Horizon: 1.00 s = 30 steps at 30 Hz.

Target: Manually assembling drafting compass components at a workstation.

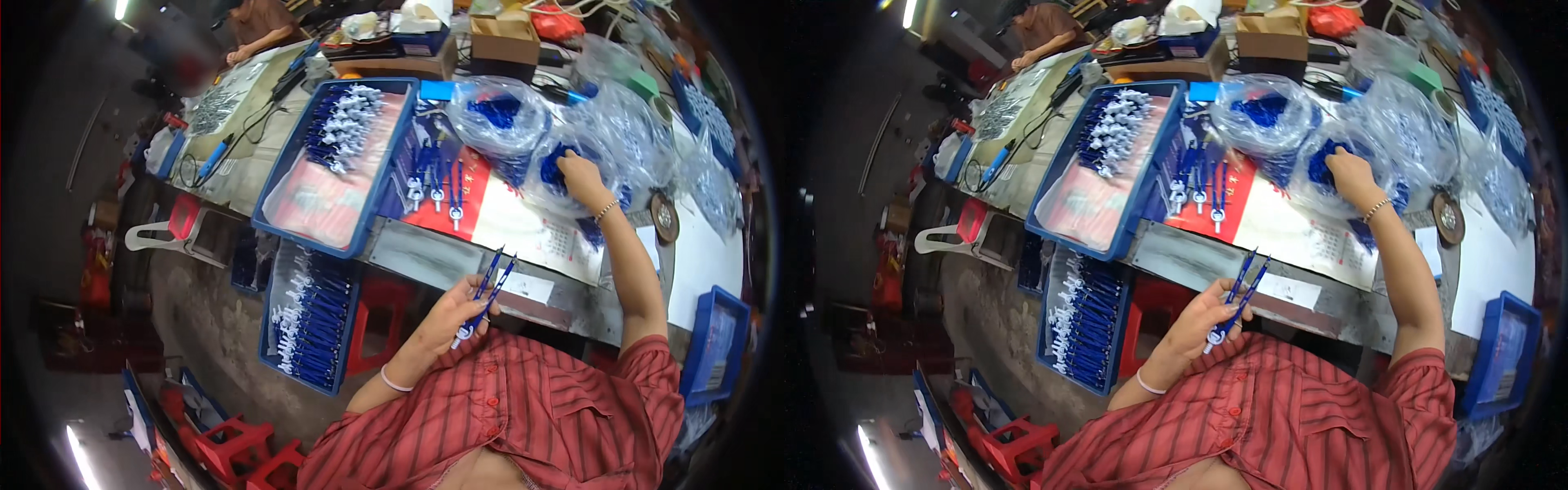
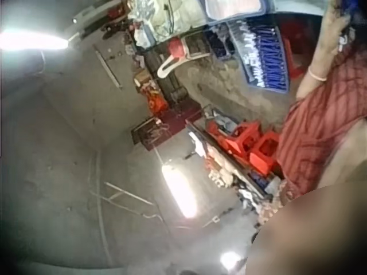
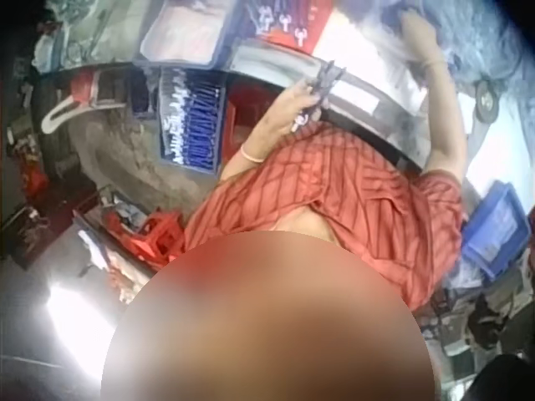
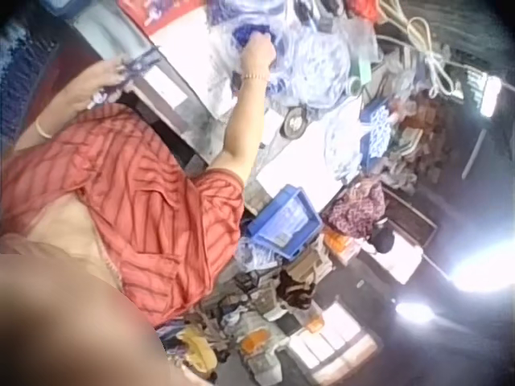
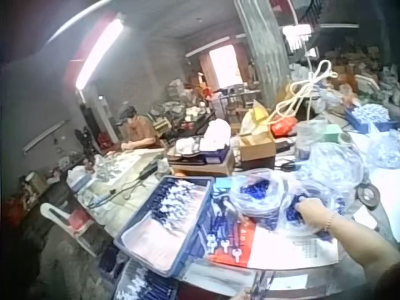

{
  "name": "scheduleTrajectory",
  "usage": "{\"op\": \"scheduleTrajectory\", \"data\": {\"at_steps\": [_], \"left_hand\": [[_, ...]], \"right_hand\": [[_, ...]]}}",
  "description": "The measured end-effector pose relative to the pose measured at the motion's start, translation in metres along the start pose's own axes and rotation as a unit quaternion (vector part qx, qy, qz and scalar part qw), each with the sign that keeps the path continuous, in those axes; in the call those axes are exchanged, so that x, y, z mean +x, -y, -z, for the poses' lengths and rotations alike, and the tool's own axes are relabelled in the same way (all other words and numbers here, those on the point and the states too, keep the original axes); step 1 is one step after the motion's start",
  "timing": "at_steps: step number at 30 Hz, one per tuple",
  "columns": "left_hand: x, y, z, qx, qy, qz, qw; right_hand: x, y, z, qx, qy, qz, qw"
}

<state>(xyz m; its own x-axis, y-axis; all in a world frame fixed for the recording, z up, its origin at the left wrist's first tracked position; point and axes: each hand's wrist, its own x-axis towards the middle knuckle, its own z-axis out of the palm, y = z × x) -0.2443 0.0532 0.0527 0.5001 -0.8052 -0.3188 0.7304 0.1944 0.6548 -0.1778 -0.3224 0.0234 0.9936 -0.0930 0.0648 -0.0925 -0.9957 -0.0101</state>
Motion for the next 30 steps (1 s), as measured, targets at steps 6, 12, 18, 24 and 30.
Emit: {"op": "scheduleTrajectory", "data": {"at_steps": [6,12,18,24,30], "left_hand": [[-0.002,-0.004,0.014,-0.017,0.017,-0.017,1.000],[0.010,-0.007,0.006,0.010,0.013,-0.025,1.000],[0.022,-0.001,0.001,0.010,0.008,-0.030,0.999],[0.025,0.002,-0.016,0.032,-0.002,-0.032,0.999],[0.034,0.005,-0.024,0.047,-0.010,-0.037,0.998]], "right_hand": [[0.007,-0.001,0.012,0.201,-0.152,-0.046,0.967],[-0.018,0.035,0.054,0.541,-0.184,-0.134,0.810],[-0.081,0.089,0.072,0.714,-0.097,-0.126,0.682],[-0.120,0.118,0.062,0.809,-0.034,-0.150,0.567],[-0.139,0.138,0.060,0.839,-0.002,-0.181,0.513]]}}
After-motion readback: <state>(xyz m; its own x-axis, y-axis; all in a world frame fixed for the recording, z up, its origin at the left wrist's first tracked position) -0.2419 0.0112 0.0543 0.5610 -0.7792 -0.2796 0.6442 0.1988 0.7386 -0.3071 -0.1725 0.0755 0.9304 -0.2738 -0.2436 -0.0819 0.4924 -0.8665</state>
